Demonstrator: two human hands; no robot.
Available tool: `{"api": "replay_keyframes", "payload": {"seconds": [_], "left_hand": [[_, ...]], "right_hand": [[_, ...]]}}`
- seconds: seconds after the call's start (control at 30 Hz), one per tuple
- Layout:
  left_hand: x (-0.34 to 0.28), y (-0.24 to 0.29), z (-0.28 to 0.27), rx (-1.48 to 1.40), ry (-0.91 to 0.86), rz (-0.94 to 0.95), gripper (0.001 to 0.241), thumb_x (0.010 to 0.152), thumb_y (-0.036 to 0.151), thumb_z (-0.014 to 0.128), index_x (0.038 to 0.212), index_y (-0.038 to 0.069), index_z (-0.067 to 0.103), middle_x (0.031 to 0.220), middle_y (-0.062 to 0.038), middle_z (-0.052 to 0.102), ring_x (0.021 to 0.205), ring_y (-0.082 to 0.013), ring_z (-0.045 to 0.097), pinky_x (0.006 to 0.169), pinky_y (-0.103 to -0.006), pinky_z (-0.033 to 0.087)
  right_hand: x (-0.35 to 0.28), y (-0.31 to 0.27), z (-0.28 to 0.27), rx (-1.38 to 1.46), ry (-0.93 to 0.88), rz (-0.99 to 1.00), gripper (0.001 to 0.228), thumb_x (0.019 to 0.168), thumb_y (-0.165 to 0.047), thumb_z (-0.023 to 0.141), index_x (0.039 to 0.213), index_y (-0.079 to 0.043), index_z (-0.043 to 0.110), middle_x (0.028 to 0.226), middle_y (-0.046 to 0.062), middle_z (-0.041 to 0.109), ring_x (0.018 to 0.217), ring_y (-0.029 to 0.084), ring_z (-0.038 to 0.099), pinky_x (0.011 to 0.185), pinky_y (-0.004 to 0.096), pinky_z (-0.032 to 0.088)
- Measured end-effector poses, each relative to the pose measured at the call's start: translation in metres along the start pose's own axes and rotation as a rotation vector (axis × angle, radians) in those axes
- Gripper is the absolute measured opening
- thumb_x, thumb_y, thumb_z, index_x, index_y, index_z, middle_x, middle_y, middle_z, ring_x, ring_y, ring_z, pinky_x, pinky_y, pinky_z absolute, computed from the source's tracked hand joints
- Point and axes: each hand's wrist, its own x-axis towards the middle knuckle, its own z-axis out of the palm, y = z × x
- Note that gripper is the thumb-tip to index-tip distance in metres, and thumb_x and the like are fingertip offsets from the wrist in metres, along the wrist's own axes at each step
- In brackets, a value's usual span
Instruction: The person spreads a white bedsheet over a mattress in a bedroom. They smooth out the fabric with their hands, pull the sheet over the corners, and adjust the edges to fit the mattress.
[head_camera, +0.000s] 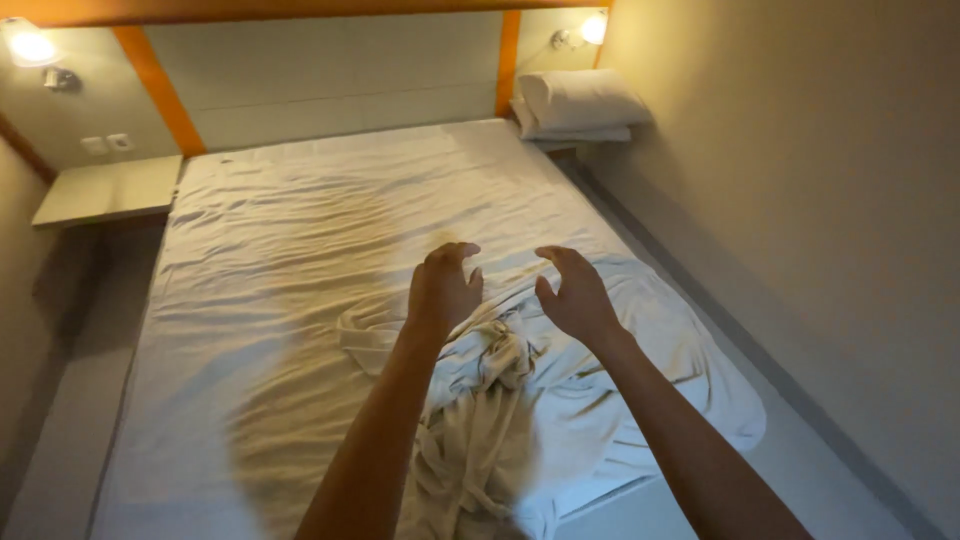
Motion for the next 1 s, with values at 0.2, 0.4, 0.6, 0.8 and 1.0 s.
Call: {"api": "replay_keyframes", "payload": {"seconds": [0.2,0.4,0.6,0.8,1.0], "left_hand": [[-0.006,0.004,0.014,-0.091,-0.015,0.121,0.032,0.084,0.017,0.073,0.114,0.007,0.071,0.113,-0.015,0.073,0.109,-0.0362,0.067,0.095,-0.0461,0.053],[-0.003,0.024,0.013,-0.091,-0.109,0.103,0.034,0.085,0.017,0.073,0.117,0.006,0.07,0.115,-0.017,0.072,0.111,-0.0365,0.066,0.095,-0.0471,0.051],[0.005,0.023,0.017,-0.095,-0.156,0.038,0.04,0.084,0.016,0.076,0.122,0.006,0.069,0.12,-0.018,0.07,0.113,-0.0364,0.065,0.097,-0.0467,0.05],[0.002,-0.011,0.035,-0.173,-0.076,0.052,0.043,0.082,0.012,0.075,0.124,0.007,0.068,0.12,-0.016,0.072,0.114,-0.0359,0.066,0.099,-0.0446,0.052],[-0.003,-0.006,0.033,-0.118,-0.089,-0.002,0.045,0.082,0.014,0.077,0.126,0.007,0.068,0.125,-0.018,0.069,0.118,-0.0378,0.062,0.101,-0.0463,0.048]], "right_hand": [[-0.024,-0.007,-0.002,-0.085,0.034,0.048,0.046,0.09,-0.017,0.067,0.133,-0.002,0.061,0.136,0.021,0.061,0.128,0.039,0.055,0.108,0.048,0.042],[-0.031,-0.015,-0.015,-0.068,0.097,0.068,0.042,0.089,-0.015,0.067,0.129,-0.005,0.063,0.13,0.019,0.066,0.125,0.038,0.059,0.107,0.046,0.046],[-0.019,0.002,-0.016,-0.106,0.046,0.094,0.041,0.091,-0.017,0.067,0.13,-0.004,0.063,0.133,0.021,0.065,0.127,0.04,0.057,0.107,0.048,0.045],[-0.012,0.011,-0.011,-0.079,-0.02,0.133,0.043,0.093,-0.019,0.065,0.134,-0.005,0.062,0.139,0.023,0.059,0.13,0.041,0.053,0.108,0.05,0.042],[-0.011,0.02,0.0,-0.086,-0.025,0.087,0.045,0.094,-0.02,0.064,0.135,-0.004,0.06,0.139,0.021,0.06,0.133,0.039,0.053,0.111,0.049,0.041]]}}
